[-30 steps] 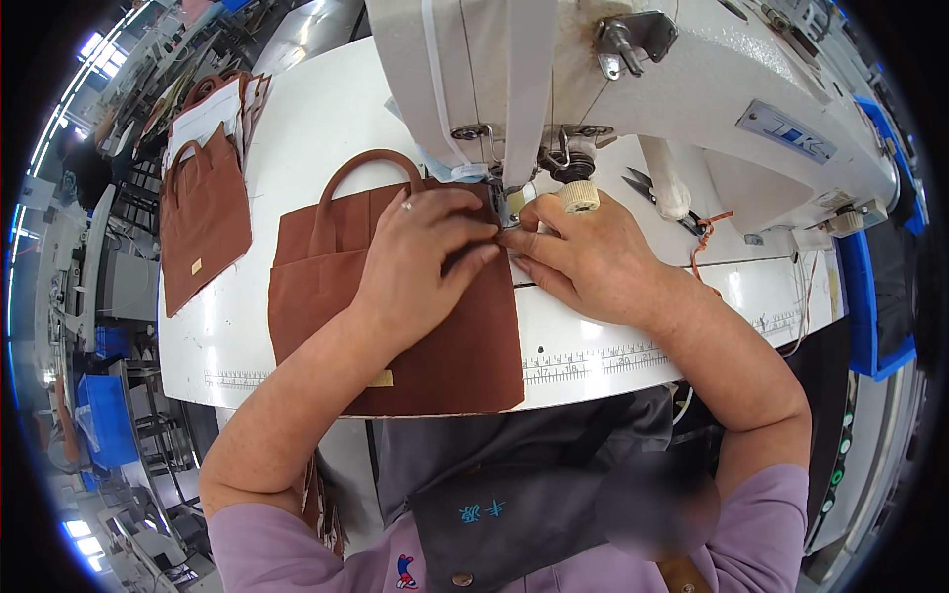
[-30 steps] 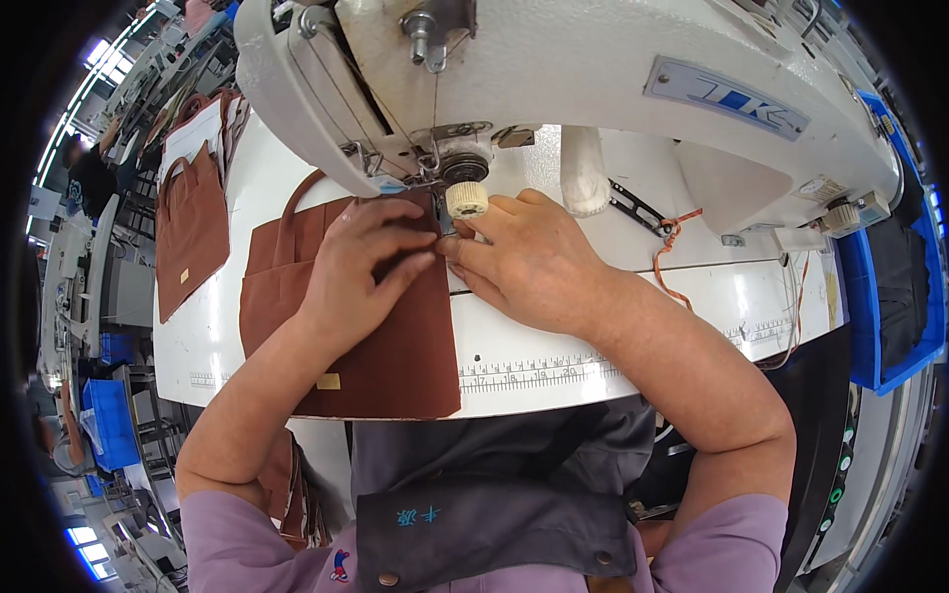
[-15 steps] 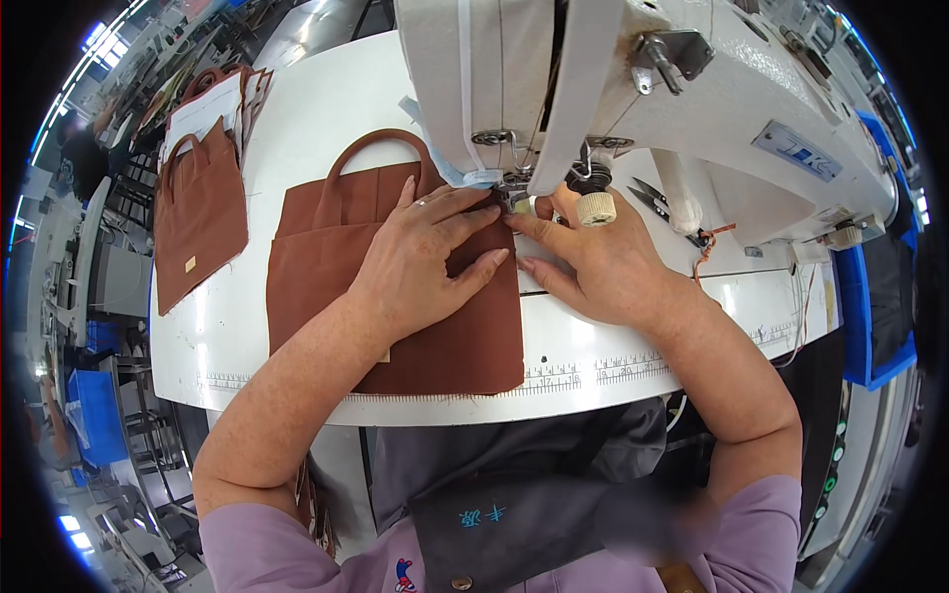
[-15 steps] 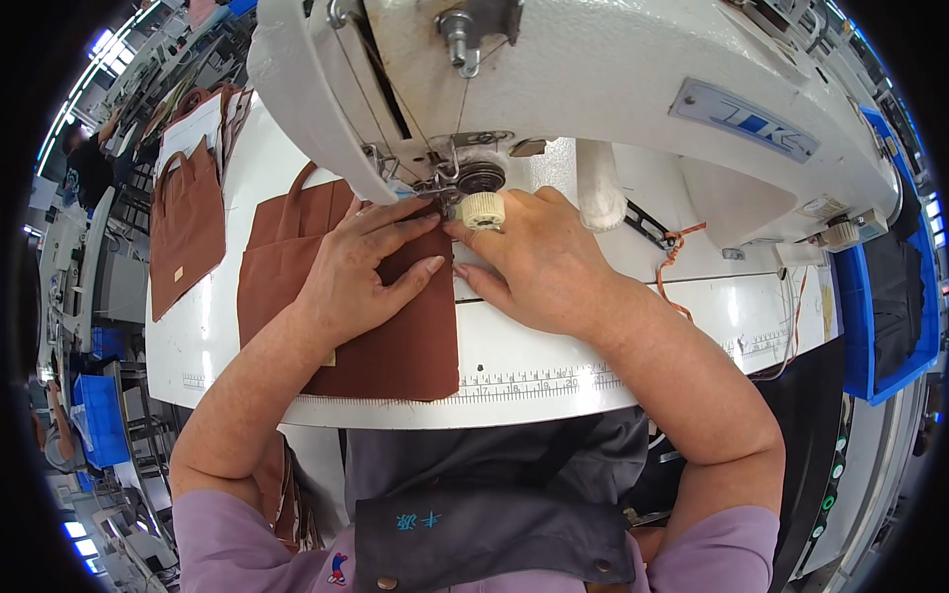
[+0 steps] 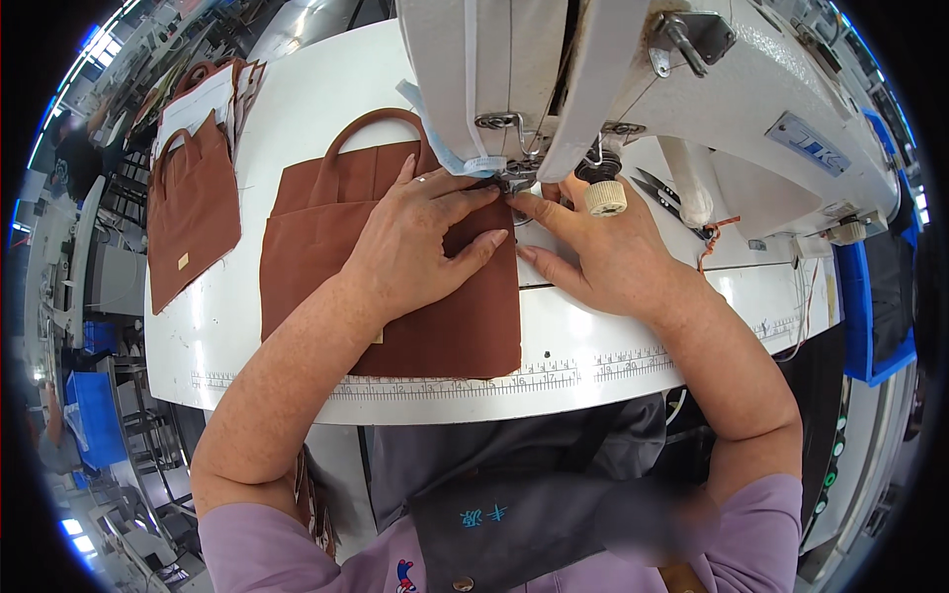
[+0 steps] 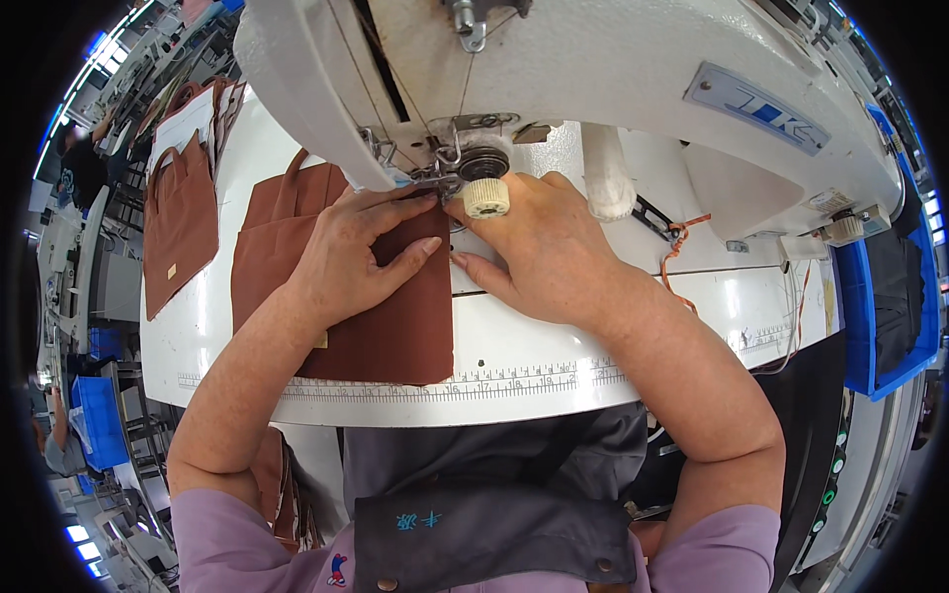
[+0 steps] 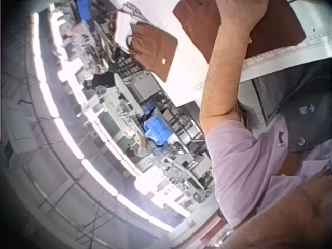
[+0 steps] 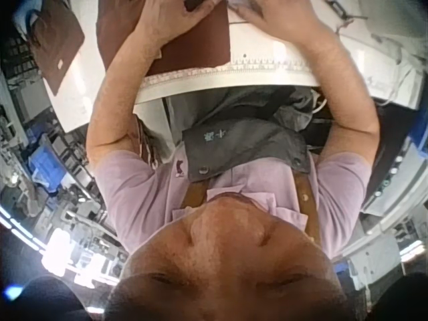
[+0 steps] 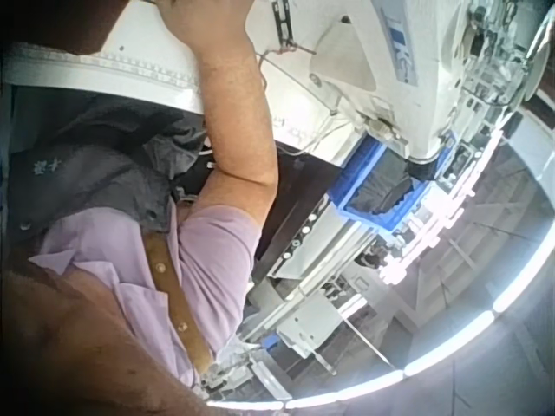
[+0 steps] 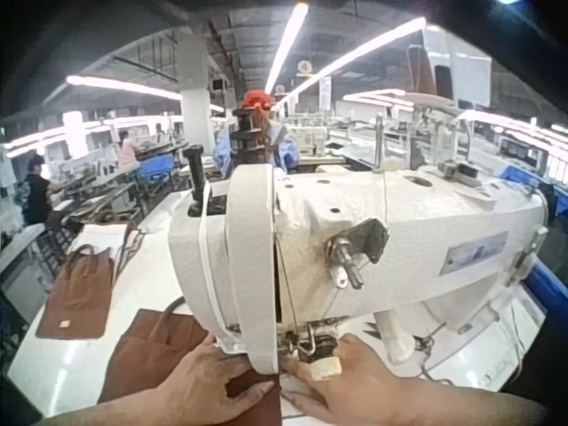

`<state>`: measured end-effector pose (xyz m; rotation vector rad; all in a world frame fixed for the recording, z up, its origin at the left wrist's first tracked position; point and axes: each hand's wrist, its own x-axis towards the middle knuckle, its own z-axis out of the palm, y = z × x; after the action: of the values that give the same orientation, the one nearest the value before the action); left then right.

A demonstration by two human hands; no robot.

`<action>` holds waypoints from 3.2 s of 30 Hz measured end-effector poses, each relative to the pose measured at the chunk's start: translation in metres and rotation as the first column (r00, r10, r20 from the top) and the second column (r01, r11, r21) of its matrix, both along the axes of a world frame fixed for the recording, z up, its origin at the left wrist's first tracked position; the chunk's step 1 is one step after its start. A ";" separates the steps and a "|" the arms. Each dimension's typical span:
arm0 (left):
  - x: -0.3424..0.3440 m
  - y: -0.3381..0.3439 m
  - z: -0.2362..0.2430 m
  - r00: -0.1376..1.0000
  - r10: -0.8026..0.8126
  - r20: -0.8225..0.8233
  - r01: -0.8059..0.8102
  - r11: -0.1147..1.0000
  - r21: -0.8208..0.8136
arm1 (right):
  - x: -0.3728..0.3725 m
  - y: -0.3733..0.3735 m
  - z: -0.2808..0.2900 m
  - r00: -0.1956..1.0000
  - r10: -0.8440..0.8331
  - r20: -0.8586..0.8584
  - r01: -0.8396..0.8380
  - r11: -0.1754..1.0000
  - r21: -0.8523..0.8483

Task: The person sews brown leather tote bags using an industrial sewing machine. They align the bag edges under the needle, stitch along the seams, and trim excess thread with scissors. The person repeats this process for multiple bags, stacking the finished items on the table.

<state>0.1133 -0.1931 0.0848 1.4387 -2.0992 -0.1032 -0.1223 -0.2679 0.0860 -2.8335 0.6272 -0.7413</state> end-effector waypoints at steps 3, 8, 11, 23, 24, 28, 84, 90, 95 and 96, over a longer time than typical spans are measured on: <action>0.000 0.000 -0.001 1.000 -0.002 -0.002 0.002 1.000 -0.005 | 0.000 0.000 0.000 0.999 0.018 0.047 -0.018 1.000 0.010; 0.000 0.000 -0.001 1.000 0.007 -0.007 -0.007 1.000 0.007 | -0.004 -0.006 0.001 0.999 -0.033 0.032 0.028 0.989 0.143; 0.000 0.001 -0.002 0.999 0.042 -0.026 -0.039 0.994 0.100 | -0.005 -0.011 -0.001 0.980 -0.107 0.169 0.018 0.890 0.457; -0.001 -0.003 0.003 0.999 0.011 -0.030 -0.010 0.999 0.045 | 0.001 -0.021 -0.006 0.787 -0.311 0.532 -0.181 0.708 0.683; -0.001 -0.003 0.003 1.000 0.012 -0.024 -0.011 0.999 0.040 | 0.002 -0.021 -0.006 0.771 -0.322 0.550 -0.189 0.708 0.680; 0.001 -0.002 0.001 1.000 0.015 -0.011 -0.015 1.000 0.023 | 0.005 -0.023 -0.008 0.759 -0.336 0.558 -0.167 0.727 0.666; 0.002 -0.007 -0.001 0.998 0.057 -0.003 -0.056 0.998 0.029 | -0.007 -0.018 -0.005 0.962 -0.078 0.261 -0.057 0.880 0.471; 0.002 -0.006 0.001 0.999 0.047 0.009 -0.048 0.998 0.030 | -0.009 -0.015 -0.009 0.982 -0.004 0.188 0.022 0.995 -0.096; 0.014 -0.013 -0.001 1.000 -0.001 0.024 0.000 1.000 0.029 | -0.002 -0.002 -0.005 0.984 -0.169 -0.050 0.153 0.961 -0.232; 0.017 -0.015 0.001 1.000 -0.010 0.025 0.008 0.999 0.052 | -0.001 0.000 -0.005 0.973 -0.215 -0.080 0.192 0.954 -0.230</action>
<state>0.1299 -0.2076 0.0854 1.4683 -2.1381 -0.1453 -0.1231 -0.2679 0.0807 -3.0602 0.9196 -0.7400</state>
